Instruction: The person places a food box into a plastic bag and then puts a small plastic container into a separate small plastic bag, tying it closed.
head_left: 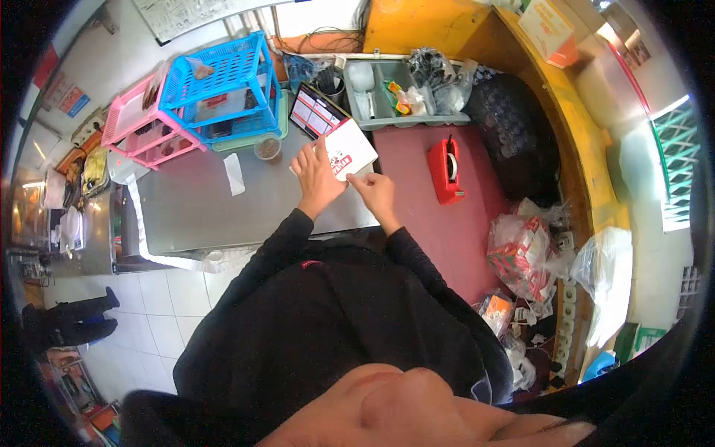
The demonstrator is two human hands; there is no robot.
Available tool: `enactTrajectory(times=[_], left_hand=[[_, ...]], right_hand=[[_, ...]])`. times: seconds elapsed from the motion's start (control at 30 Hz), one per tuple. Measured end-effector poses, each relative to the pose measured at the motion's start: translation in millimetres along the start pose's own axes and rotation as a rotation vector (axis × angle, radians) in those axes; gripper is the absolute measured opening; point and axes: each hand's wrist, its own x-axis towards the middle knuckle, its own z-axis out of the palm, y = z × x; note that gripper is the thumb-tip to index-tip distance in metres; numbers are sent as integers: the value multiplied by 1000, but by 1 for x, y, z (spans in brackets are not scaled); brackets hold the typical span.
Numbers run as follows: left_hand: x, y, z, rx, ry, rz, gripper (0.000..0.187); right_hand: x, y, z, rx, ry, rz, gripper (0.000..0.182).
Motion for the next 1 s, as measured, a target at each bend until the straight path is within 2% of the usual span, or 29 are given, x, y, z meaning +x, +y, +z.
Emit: enactTrajectory(times=[0.03, 0.07, 0.13, 0.17, 0.23, 0.27, 0.3, 0.33, 0.37, 0.4, 0.43, 0.47, 0.5, 0.53, 0.57, 0.6, 0.63, 0.67, 0.73, 0.77, 0.8, 0.83, 0.87, 0.9, 0.93, 0.97, 1.0], left_hand=[[6, 2, -11, -5, 70, 2, 97], [11, 3, -23, 2, 76, -8, 97], [6, 2, -39, -47, -76, -141, 93], [0, -11, -33, -39, -80, -163, 93], [-10, -53, -10, -225, -302, -235, 85], [-15, -65, -6, -215, -296, -257, 85], [-21, -76, -4, -688, -455, -469, 82], [-27, -87, -1, -1170, -596, -672, 79], [-36, -97, 2, -1272, -596, -700, 66], [-41, -105, -4, -1267, -584, -721, 66], [-45, -114, -10, -1471, -710, -769, 60], [-48, -122, -16, -1679, -837, -808, 55], [-55, -127, -22, -1758, -764, -941, 49], [-54, -124, -31, -1758, -754, -951, 49], [-51, -119, -37, -1795, -699, -911, 52], [-46, -118, -41, -1829, -641, -871, 54], [-55, -141, -7, -1711, -699, -926, 63], [-62, -149, 14, -1707, -689, -938, 63], [-60, -157, 43, -661, -546, -539, 74], [-61, -162, 49, -662, -535, -541, 74], [-66, -163, 54, -358, -523, -428, 76], [-68, -168, 60, -55, -505, -314, 78], [-67, -180, 71, -60, -498, -320, 78], [-64, -196, 81, -111, -450, -367, 73], [-59, -211, 84, -159, -405, -414, 69], [-44, -229, 80, -194, -300, -515, 58], [-32, -243, 72, -36, -195, -543, 58]], right_hand=[[4, -4, 0, -228, 56, 77, 46], [7, -7, 0, -228, 45, 68, 46], [6, -17, -2, -145, -23, 103, 56], [8, -26, -2, -135, -94, 114, 58], [8, -36, 5, -141, -131, 94, 57], [10, -40, 11, -143, -148, 78, 57], [12, -37, 20, -342, -110, 45, 56], [14, -34, 28, -340, -134, 41, 56], [15, -30, 35, -279, -179, 51, 54], [16, -30, 42, -217, -222, 63, 53], [14, -30, 49, 77, -310, -23, 45], [14, -30, 56, 80, -326, -19, 45], [16, -28, 64, 240, -403, 10, 40], [19, -25, 71, 401, -476, 41, 35], [25, -22, 75, 369, -466, 33, 27], [33, -13, 78, 371, -476, 32, 27], [41, 0, 78, 160, -389, -74, 25], [48, 13, 76, -48, -298, -179, 22], [51, 36, 51, -323, -257, -234, 19], [59, 74, 40, -212, -201, -114, 21], [64, 105, 32, -104, -147, 6, 24], [54, 76, 5, -182, 11, -13, 26], [51, 61, -17, -474, 200, 15, 24], [62, 81, -43, -513, 359, -1, 19], [69, 109, -72, -567, 541, -224, 17], [70, 108, -93, -619, 643, -193, 16], [68, 107, -113, -670, 747, -156, 16]])
